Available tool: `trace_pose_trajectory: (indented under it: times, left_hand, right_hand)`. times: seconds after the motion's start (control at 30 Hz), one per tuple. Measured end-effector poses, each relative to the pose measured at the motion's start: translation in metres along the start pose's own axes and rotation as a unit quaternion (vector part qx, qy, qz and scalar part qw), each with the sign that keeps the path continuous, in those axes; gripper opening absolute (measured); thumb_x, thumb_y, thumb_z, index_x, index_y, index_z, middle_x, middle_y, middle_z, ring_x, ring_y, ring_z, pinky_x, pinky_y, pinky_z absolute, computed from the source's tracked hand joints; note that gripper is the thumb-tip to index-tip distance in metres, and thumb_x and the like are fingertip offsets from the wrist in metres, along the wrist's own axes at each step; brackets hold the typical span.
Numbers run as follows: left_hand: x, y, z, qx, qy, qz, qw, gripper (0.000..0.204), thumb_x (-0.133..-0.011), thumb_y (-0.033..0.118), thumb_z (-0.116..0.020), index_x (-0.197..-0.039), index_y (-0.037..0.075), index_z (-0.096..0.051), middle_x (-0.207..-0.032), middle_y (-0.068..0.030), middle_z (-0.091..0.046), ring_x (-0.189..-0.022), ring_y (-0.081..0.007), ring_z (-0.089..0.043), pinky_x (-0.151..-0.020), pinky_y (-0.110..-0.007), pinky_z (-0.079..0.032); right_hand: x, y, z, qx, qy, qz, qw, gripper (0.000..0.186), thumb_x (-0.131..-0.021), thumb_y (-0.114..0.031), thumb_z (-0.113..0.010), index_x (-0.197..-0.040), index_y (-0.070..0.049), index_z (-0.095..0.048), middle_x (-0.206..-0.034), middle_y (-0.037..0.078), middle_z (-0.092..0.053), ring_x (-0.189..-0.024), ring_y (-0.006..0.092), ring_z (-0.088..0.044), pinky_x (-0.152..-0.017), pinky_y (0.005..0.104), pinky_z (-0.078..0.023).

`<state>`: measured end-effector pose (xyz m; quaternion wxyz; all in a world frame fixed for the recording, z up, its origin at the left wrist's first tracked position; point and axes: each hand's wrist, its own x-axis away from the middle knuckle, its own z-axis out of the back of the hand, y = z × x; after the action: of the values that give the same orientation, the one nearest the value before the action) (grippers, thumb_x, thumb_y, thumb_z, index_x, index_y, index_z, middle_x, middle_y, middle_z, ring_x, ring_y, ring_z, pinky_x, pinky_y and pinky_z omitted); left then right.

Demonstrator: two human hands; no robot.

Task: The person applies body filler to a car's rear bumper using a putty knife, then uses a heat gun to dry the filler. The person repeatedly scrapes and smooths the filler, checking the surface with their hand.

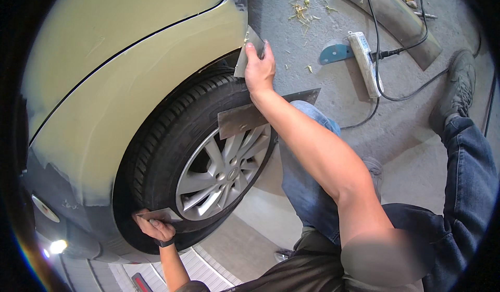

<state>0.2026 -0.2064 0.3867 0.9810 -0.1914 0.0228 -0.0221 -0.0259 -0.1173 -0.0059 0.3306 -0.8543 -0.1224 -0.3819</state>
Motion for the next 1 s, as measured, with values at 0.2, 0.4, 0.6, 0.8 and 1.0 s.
trace_pose_trajectory:
  times: [0.2, 0.4, 0.6, 0.8, 1.0]
  left_hand:
    - [0.0, 0.001, 0.001, -0.003, 0.0, 0.0, 1.0, 0.04, -0.101, 0.031, -0.042, -0.073, 0.004, -0.052, -0.08, -0.0168, -0.049, -0.075, -0.036, -0.049, -0.069, -0.046, -0.038]
    - [-0.001, 0.001, 0.0, -0.006, 0.005, -0.002, 1.0, 0.04, -0.101, 0.031, -0.042, -0.073, 0.005, -0.052, -0.08, -0.017, -0.049, -0.073, -0.0362, -0.048, -0.069, -0.045, -0.038]
    - [-0.004, 0.004, 0.0, -0.004, 0.004, -0.006, 1.0, 0.04, -0.101, 0.031, -0.042, -0.073, 0.005, -0.052, -0.079, -0.017, -0.05, -0.073, -0.0363, -0.048, -0.069, -0.045, -0.038]
    - [-0.006, 0.005, 0.0, -0.009, 0.008, 0.0, 1.0, 0.041, -0.102, 0.031, -0.041, -0.073, 0.005, -0.052, -0.077, -0.0158, -0.049, -0.075, -0.0357, -0.049, -0.069, -0.046, -0.038]
    - [-0.006, 0.004, 0.0, -0.013, 0.008, -0.007, 1.0, 0.04, -0.102, 0.031, -0.041, -0.074, 0.005, -0.052, -0.079, -0.0162, -0.049, -0.075, -0.0358, -0.048, -0.069, -0.045, -0.038]
  right_hand:
    - [0.004, 0.0, 0.0, 0.046, -0.038, 0.004, 0.998, 0.075, -0.096, -0.034, -0.067, -0.148, 0.014, -0.04, -0.139, 0.03, -0.058, -0.129, 0.0335, -0.056, -0.111, 0.0362, -0.041]
    - [0.002, 0.001, -0.002, 0.032, -0.008, 0.003, 0.999, 0.077, -0.096, -0.037, -0.067, -0.148, 0.013, -0.04, -0.14, 0.033, -0.055, -0.132, 0.0367, -0.054, -0.113, 0.0373, -0.039]
    - [0.017, -0.003, -0.005, 0.034, -0.038, 0.011, 0.999, 0.078, -0.095, -0.039, -0.068, -0.149, 0.01, -0.041, -0.14, 0.033, -0.053, -0.133, 0.039, -0.052, -0.113, 0.0407, -0.039]
    - [0.027, -0.006, -0.007, 0.052, -0.053, 0.007, 0.997, 0.078, -0.095, -0.041, -0.068, -0.15, 0.007, -0.042, -0.139, 0.032, -0.053, -0.132, 0.0393, -0.052, -0.113, 0.0412, -0.038]
    - [0.018, -0.006, -0.01, 0.051, -0.012, 0.001, 0.999, 0.079, -0.095, -0.043, -0.066, -0.151, 0.007, -0.041, -0.135, 0.032, -0.054, -0.133, 0.0405, -0.051, -0.114, 0.0417, -0.037]
